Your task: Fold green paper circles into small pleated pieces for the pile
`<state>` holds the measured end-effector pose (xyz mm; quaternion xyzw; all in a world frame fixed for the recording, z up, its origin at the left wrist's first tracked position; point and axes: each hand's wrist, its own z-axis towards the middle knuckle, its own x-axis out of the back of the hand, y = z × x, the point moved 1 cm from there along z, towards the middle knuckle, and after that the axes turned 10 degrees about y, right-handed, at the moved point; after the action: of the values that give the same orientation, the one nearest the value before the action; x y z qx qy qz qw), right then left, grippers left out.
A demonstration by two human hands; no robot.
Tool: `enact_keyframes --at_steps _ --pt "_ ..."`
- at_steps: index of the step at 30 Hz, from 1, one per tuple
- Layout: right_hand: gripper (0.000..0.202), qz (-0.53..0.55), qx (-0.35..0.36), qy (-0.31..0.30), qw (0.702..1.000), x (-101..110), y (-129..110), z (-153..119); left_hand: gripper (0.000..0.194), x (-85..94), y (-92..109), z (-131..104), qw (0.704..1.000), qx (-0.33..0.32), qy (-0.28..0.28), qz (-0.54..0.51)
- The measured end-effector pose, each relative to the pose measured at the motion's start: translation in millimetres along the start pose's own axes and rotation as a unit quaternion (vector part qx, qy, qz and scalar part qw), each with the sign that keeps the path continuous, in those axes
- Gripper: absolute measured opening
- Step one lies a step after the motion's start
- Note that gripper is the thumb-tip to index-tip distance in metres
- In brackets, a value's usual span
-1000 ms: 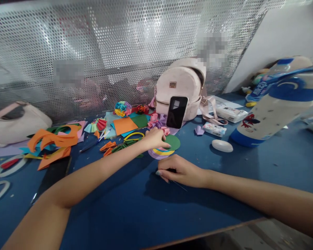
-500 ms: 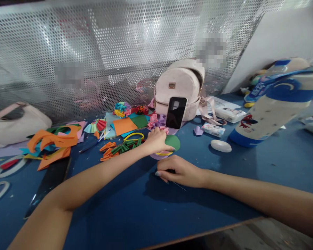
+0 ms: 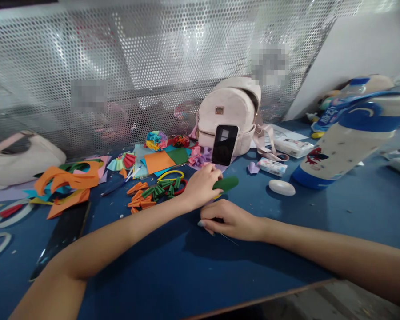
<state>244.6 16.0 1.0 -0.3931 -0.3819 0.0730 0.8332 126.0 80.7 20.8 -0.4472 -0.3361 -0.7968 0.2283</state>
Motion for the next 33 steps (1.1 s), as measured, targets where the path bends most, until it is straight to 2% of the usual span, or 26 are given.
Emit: enact_keyframes --at_steps 3,7,11,14,17,19,21,25,30,33 --pt "0.047 0.001 -0.011 0.001 1.000 0 0 -1 0.004 11.5 -3 -9 0.996 0.023 0.024 -0.087" --pt "0.048 -0.001 -0.035 0.049 0.998 4 -2 0 0.011 27.7 -18 -29 0.972 0.106 0.062 -0.200" --pt "0.050 0.041 -0.096 0.123 0.987 8 4 3 0.019 41.1 -28 -62 0.907 0.182 0.057 -0.375" --pt "0.044 0.077 -0.146 0.169 0.972 9 16 7 0.028 47.3 -29 -89 0.870 0.218 0.030 -0.441" --pt "0.028 0.065 -0.130 0.243 0.959 10 23 10 0.031 47.3 -29 -108 0.828 0.228 0.015 -0.513" --pt "0.023 0.045 -0.112 0.266 0.956 10 21 10 0.032 44.2 -29 -114 0.794 0.215 -0.007 -0.568" --pt "0.023 0.037 -0.085 0.250 0.964 9 15 9 0.033 39.9 -26 -116 0.770 0.200 -0.047 -0.605" --pt "0.030 0.070 -0.035 0.178 0.981 5 1 5 0.038 32.6 -17 -116 0.736 0.197 -0.132 -0.635" --pt "0.038 0.094 -0.064 0.142 0.983 0 -2 6 0.040 29.8 -9 -115 0.699 0.189 -0.210 -0.657" --pt "0.039 0.097 -0.083 0.143 0.981 0 0 7 0.038 31.1 -11 -113 0.681 0.213 -0.230 -0.662"
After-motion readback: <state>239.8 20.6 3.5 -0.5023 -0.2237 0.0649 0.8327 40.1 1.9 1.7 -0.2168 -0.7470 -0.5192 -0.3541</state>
